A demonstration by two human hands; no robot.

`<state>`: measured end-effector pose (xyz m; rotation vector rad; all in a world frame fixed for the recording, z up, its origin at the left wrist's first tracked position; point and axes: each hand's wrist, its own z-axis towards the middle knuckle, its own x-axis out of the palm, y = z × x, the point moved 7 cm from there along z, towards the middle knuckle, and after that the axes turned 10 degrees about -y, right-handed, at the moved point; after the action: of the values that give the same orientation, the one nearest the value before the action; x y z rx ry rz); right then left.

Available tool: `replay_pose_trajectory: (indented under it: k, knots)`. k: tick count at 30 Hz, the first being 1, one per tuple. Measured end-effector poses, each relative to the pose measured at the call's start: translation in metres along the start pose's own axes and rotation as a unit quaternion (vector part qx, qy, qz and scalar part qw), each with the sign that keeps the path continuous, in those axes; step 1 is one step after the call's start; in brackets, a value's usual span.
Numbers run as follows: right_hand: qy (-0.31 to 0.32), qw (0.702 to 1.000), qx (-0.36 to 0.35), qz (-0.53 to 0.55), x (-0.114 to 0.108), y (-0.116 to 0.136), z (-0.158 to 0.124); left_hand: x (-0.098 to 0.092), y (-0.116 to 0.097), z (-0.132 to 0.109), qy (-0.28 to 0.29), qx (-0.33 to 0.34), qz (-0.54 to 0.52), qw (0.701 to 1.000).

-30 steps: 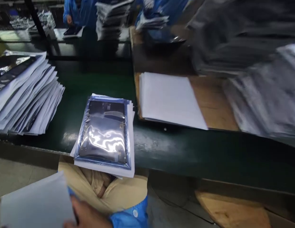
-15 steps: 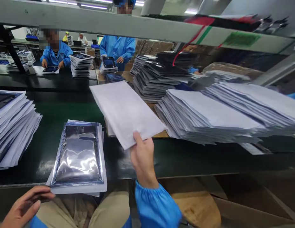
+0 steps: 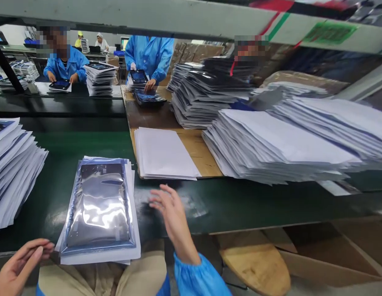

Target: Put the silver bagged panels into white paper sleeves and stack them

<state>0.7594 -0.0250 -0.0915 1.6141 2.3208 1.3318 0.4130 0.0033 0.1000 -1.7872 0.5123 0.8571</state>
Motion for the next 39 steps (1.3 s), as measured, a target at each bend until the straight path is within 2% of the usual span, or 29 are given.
replay_pose_trajectory:
  k: [2, 4, 6, 8, 11, 13, 18, 20, 24, 28, 32, 36, 39]
  knots:
    - [0.028, 0.991, -0.049, -0.119, -0.001, -0.012, -0.028, 0.013, -0.010, 0.015, 0.006, 0.034, 0.028, 0.999]
    - [0.077, 0.964, -0.087, -0.238, 0.005, -0.024, -0.051, 0.027, -0.022, 0.026, 0.022, 0.083, 0.080, 0.993]
    - [0.115, 0.939, -0.101, -0.307, 0.011, -0.032, -0.066, 0.038, -0.031, 0.033, 0.035, 0.128, 0.139, 0.981]
    - [0.128, 0.927, -0.110, -0.334, 0.016, -0.032, -0.072, 0.044, -0.039, 0.036, 0.030, 0.161, 0.177, 0.970]
    - [0.090, 0.921, -0.154, -0.347, 0.017, -0.022, -0.069, 0.047, -0.044, 0.039, 0.024, 0.182, 0.191, 0.964]
    - [0.091, 0.918, -0.165, -0.349, 0.021, -0.018, -0.067, 0.049, -0.044, 0.039, 0.027, 0.181, 0.180, 0.967]
    - [0.162, 0.916, -0.094, -0.356, 0.034, -0.026, -0.060, 0.053, -0.048, 0.022, 0.049, 0.160, 0.146, 0.975]
    - [0.173, 0.921, -0.076, -0.339, 0.037, -0.029, -0.056, 0.048, -0.055, 0.012, 0.031, 0.166, 0.152, 0.974]
    - [0.181, 0.955, -0.034, -0.234, 0.039, -0.030, -0.051, 0.042, -0.068, -0.001, 0.008, 0.175, 0.179, 0.968]
    - [0.194, 0.976, 0.052, -0.081, 0.046, -0.023, -0.058, 0.050, -0.070, -0.006, 0.067, 0.101, 0.076, 0.990]
    - [0.221, 0.962, 0.151, 0.044, 0.063, -0.018, -0.077, 0.054, -0.065, -0.003, 0.102, 0.019, -0.012, 0.995]
    - [0.228, 0.961, 0.140, 0.077, 0.070, -0.018, -0.085, 0.049, -0.056, 0.009, 0.080, -0.034, -0.029, 0.996]
    - [0.182, 0.972, 0.121, 0.083, 0.052, -0.017, -0.083, 0.056, -0.052, 0.015, 0.110, -0.051, -0.046, 0.992]
